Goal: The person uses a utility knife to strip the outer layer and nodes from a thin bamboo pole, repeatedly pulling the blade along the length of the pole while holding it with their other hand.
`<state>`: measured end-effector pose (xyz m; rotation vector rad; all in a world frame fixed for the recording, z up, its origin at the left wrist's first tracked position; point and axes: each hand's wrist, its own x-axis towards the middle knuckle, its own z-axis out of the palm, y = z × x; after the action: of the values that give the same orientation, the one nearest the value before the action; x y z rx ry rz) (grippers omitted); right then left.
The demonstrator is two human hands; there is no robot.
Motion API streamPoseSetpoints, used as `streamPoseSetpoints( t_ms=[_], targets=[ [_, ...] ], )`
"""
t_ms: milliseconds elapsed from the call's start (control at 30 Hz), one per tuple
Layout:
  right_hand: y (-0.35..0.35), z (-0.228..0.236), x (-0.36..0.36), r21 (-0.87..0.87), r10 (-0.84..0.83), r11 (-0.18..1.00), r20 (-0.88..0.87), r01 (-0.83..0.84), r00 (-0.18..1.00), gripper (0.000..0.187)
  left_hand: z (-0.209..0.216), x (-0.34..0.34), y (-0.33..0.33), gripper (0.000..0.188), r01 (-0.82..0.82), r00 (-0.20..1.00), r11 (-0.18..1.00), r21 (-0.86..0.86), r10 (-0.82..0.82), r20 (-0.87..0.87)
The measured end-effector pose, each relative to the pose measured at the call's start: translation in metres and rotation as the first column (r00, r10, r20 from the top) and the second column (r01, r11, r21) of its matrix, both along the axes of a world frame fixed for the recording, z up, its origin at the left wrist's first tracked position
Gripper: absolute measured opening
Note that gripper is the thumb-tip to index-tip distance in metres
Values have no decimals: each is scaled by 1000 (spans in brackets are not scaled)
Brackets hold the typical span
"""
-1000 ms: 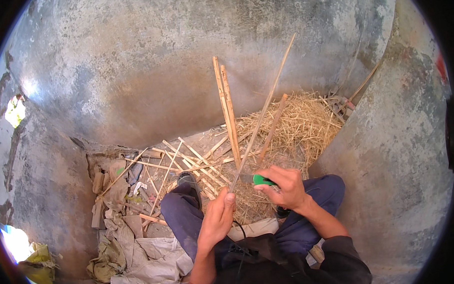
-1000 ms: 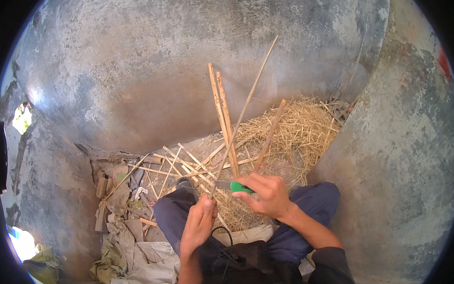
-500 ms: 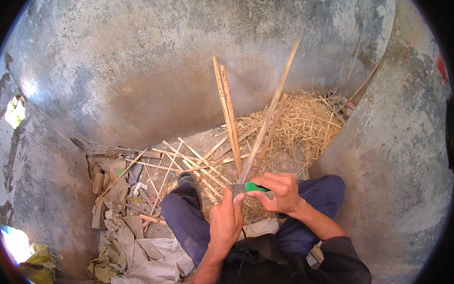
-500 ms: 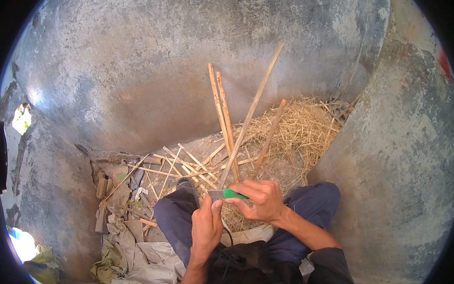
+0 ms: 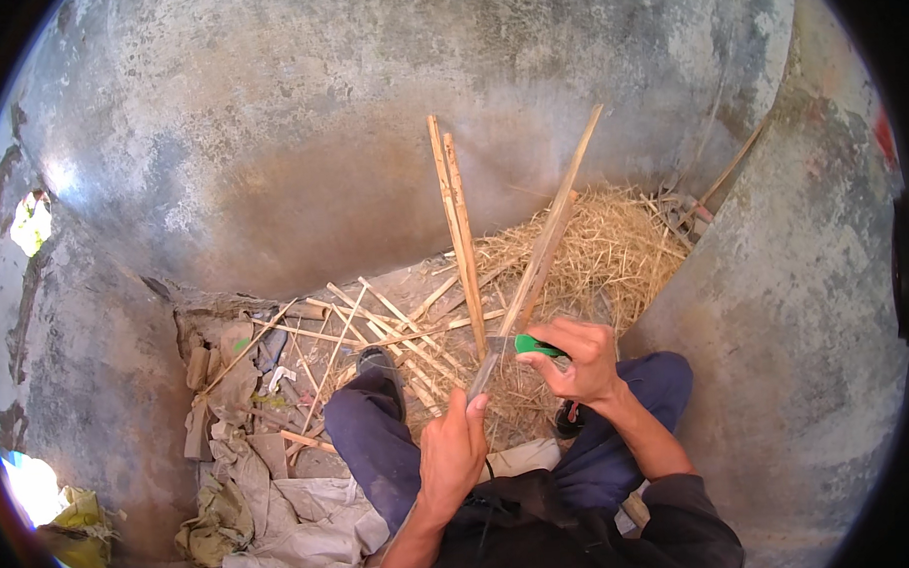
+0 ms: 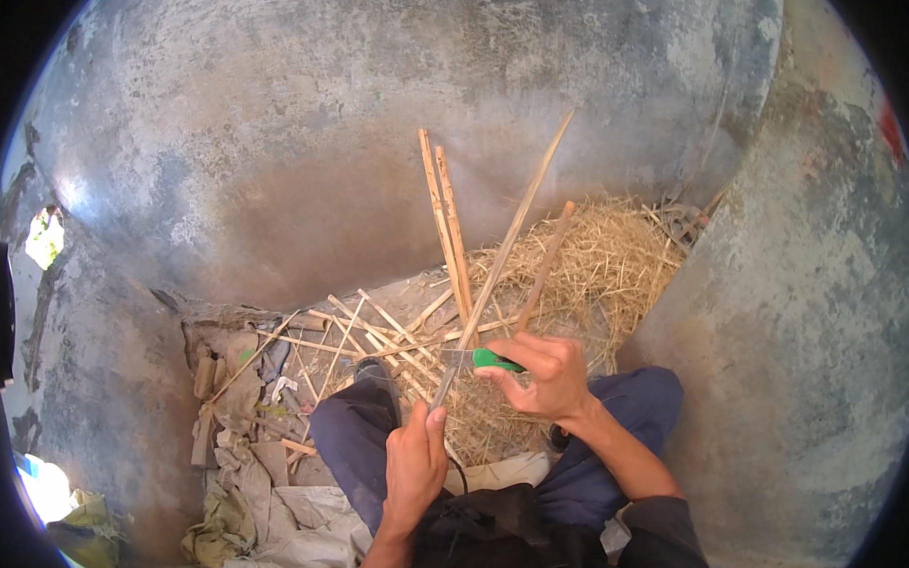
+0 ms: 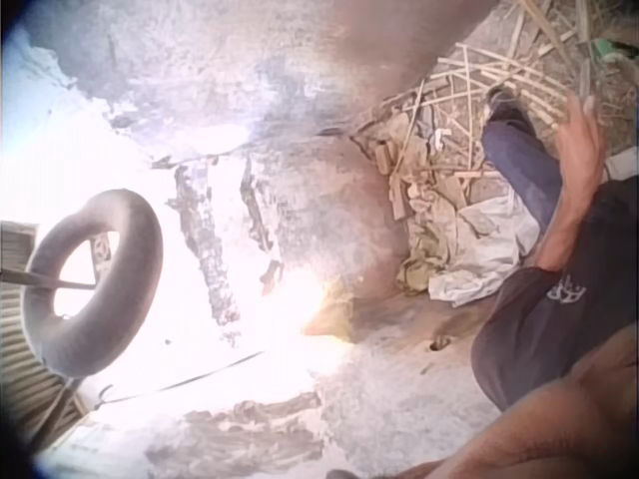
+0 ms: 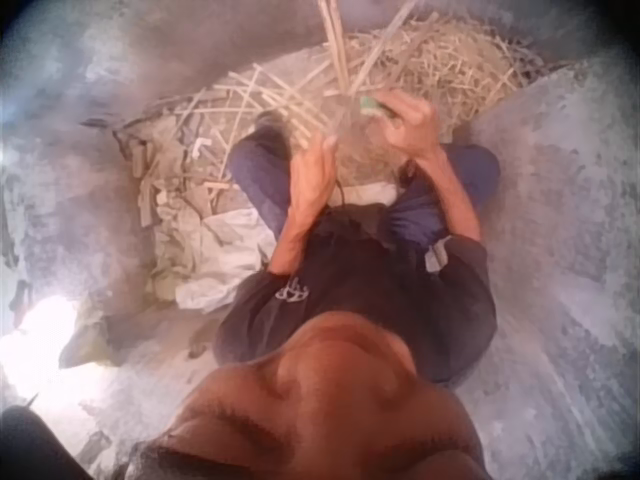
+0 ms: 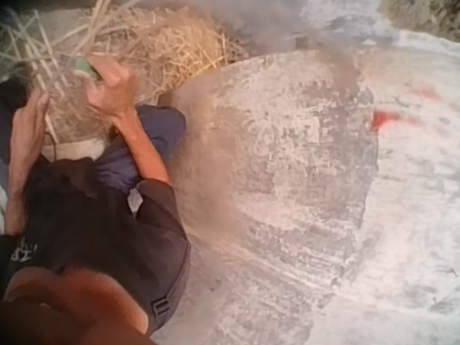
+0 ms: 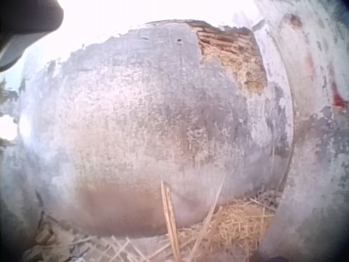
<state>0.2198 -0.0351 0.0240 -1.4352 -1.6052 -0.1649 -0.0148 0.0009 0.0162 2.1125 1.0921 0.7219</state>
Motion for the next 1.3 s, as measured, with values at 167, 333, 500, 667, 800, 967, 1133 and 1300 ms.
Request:
streamPoseSetpoints(
  t_ms=[167,333,500,667,800,967,1133,1300],
  targets=[
    [6,-3,7,18,27,999,20,-28,999,27,-2,-1,2,32,-12,1000,1000,-25,11,-14],
    [30,-14,74,114,-267,950,-179,290,947,35,-12,-22,-9,29,26,997,1000,-15,-27,-77],
    [45,28,161,-166,-470,878,-121,449,875,41,-37,-57,9,40,-15,993,991,-132,-1,-116],
    [51,33,139,-81,-415,906,25,415,910,33,-55,-76,58,59,40,999,960,-276,-41,1],
    [57,12,82,67,-115,991,37,112,993,30,-35,-66,76,54,131,980,971,-201,-157,-120],
    [57,-23,48,-380,232,908,109,-175,967,30,-13,-55,94,46,230,912,961,155,-157,-380],
    [60,-47,49,-462,293,854,46,-239,955,24,29,-54,119,37,335,868,907,255,-192,-458],
    [54,-48,36,-463,51,879,-140,-111,989,14,84,-35,114,26,-37,999,607,794,43,13]
  ],
)
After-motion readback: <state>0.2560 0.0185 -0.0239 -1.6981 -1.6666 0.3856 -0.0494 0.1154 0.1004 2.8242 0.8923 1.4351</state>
